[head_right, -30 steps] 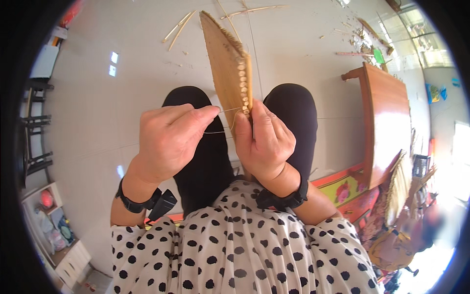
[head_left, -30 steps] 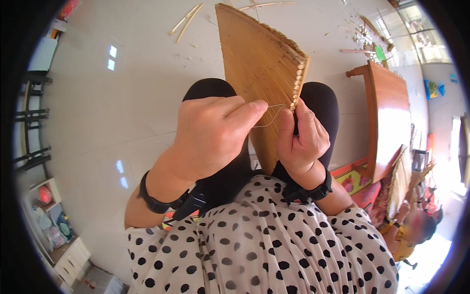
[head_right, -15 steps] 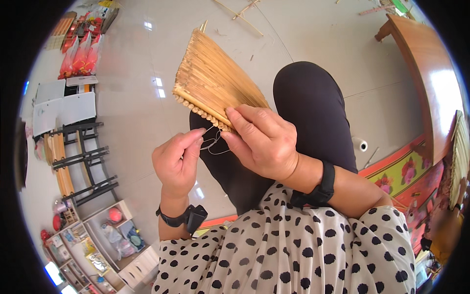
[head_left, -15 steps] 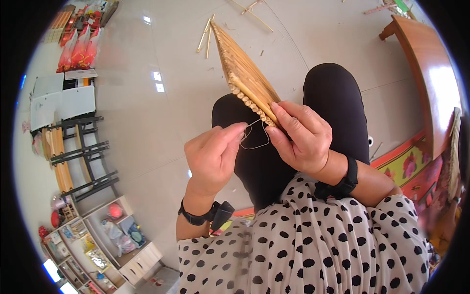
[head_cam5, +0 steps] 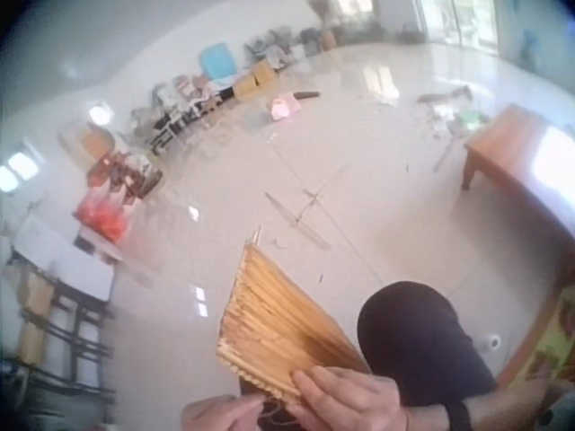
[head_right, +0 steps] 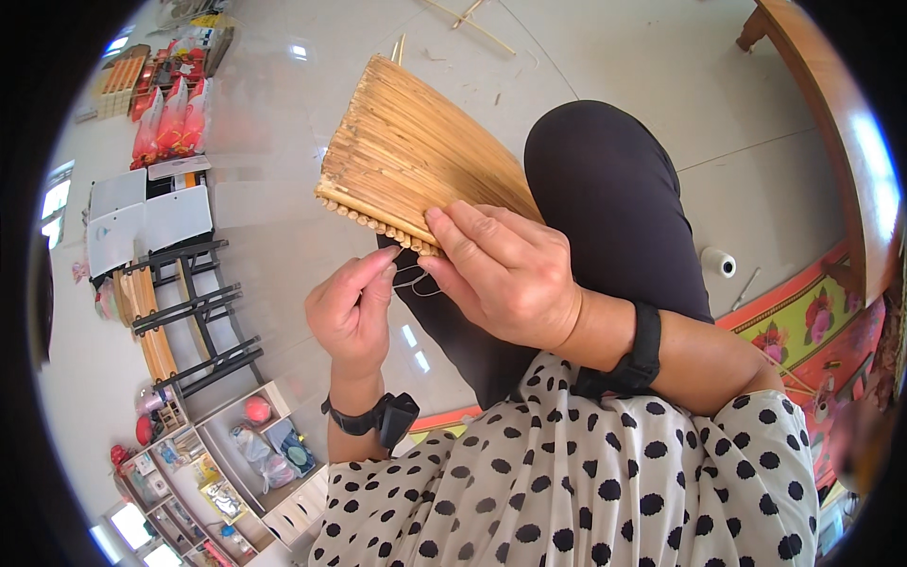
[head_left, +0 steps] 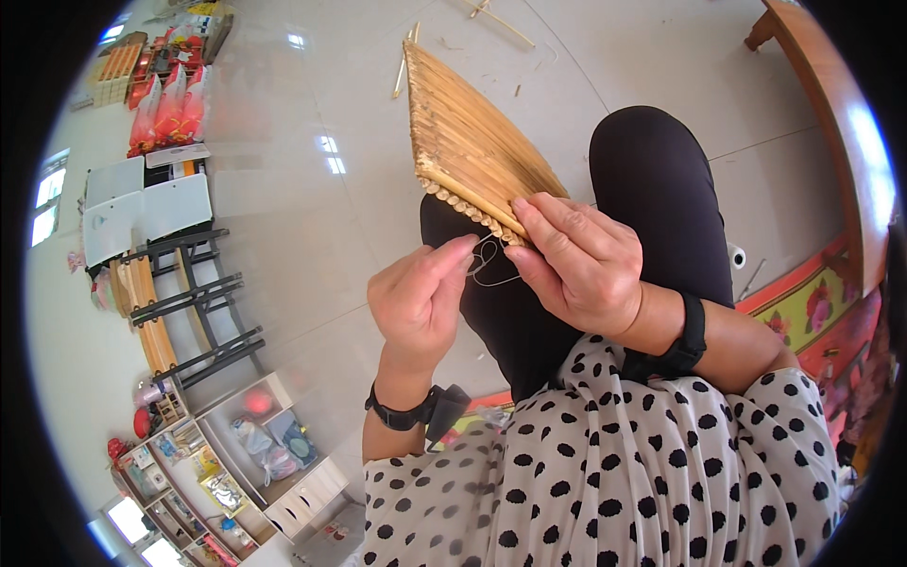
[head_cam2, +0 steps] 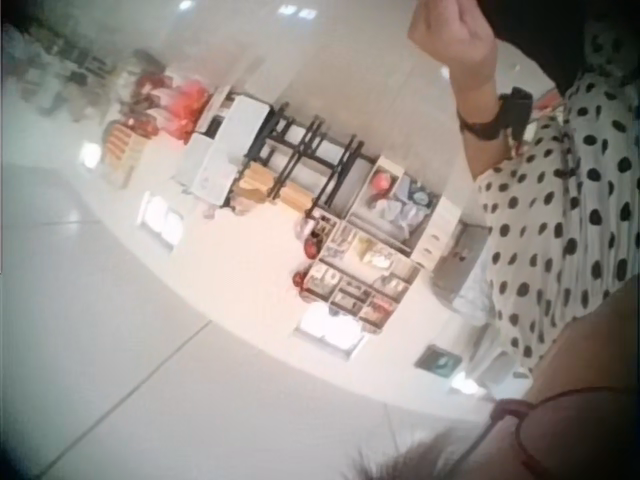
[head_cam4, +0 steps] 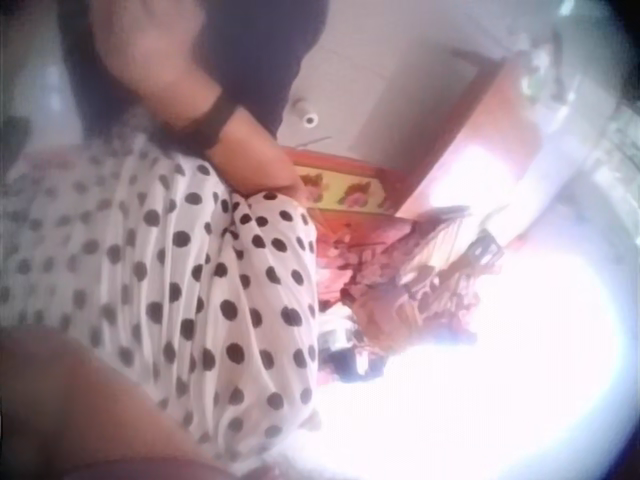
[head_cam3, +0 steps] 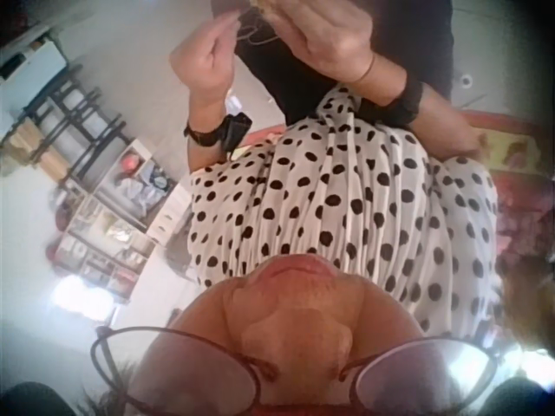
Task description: The person sits on the floor and weaves a bamboo mat using a needle and thread. They repeatedly pass the needle through the mat's edge to secure the bamboo strips.
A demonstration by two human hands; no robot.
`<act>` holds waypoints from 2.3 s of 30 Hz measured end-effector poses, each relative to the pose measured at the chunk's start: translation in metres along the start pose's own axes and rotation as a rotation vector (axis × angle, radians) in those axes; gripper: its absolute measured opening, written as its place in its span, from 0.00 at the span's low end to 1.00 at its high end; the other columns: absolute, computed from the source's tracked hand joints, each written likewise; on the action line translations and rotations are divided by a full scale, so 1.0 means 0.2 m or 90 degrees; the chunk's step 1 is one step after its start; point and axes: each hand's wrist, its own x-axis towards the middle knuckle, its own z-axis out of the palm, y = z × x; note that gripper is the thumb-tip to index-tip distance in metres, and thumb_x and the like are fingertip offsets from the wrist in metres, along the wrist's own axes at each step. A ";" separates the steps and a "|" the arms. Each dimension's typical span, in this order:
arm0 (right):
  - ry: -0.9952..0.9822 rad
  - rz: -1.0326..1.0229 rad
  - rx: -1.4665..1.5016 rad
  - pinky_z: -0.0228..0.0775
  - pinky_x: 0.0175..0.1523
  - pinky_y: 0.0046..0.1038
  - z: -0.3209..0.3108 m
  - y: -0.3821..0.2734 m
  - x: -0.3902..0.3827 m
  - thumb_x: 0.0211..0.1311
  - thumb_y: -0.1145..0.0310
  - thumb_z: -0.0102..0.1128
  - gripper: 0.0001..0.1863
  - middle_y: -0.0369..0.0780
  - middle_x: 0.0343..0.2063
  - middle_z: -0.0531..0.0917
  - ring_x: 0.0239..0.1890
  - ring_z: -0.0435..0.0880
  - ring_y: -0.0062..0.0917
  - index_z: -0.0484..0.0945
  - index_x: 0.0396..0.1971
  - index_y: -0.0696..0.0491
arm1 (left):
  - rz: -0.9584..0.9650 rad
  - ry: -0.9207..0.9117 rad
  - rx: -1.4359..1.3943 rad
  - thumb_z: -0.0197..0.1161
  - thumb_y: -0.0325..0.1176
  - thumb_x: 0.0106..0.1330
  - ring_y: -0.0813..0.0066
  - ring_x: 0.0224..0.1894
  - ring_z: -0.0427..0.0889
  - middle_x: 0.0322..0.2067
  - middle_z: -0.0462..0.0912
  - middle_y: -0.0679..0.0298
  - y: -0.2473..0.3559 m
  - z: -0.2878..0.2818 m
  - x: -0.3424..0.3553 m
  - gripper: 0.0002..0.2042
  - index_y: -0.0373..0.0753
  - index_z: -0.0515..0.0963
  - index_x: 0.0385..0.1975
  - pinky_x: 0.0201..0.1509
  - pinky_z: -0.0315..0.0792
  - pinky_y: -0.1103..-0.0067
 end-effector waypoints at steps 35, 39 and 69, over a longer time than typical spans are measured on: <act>-0.017 -0.052 -0.014 0.83 0.36 0.29 0.03 -0.02 -0.02 0.50 0.72 0.74 0.21 0.49 0.38 0.84 0.34 0.88 0.36 0.83 0.44 0.67 | -0.158 0.007 0.037 0.64 0.20 0.66 0.70 0.23 0.83 0.26 0.84 0.58 0.16 0.04 0.02 0.02 0.34 0.79 0.35 0.29 0.75 0.78; -0.020 -0.047 -0.043 0.83 0.36 0.28 0.03 -0.03 -0.03 0.52 0.71 0.73 0.21 0.49 0.38 0.84 0.33 0.88 0.36 0.82 0.45 0.66 | -0.242 0.029 -0.013 0.63 0.21 0.67 0.71 0.22 0.83 0.24 0.83 0.59 0.19 0.08 0.03 0.03 0.34 0.76 0.37 0.28 0.75 0.78; -0.024 -0.059 -0.042 0.82 0.34 0.29 0.03 -0.04 -0.04 0.49 0.73 0.72 0.24 0.50 0.41 0.83 0.34 0.88 0.35 0.80 0.47 0.69 | -0.185 0.121 0.090 0.55 0.18 0.66 0.60 0.24 0.81 0.23 0.78 0.57 0.28 0.21 0.07 0.11 0.35 0.63 0.44 0.31 0.74 0.70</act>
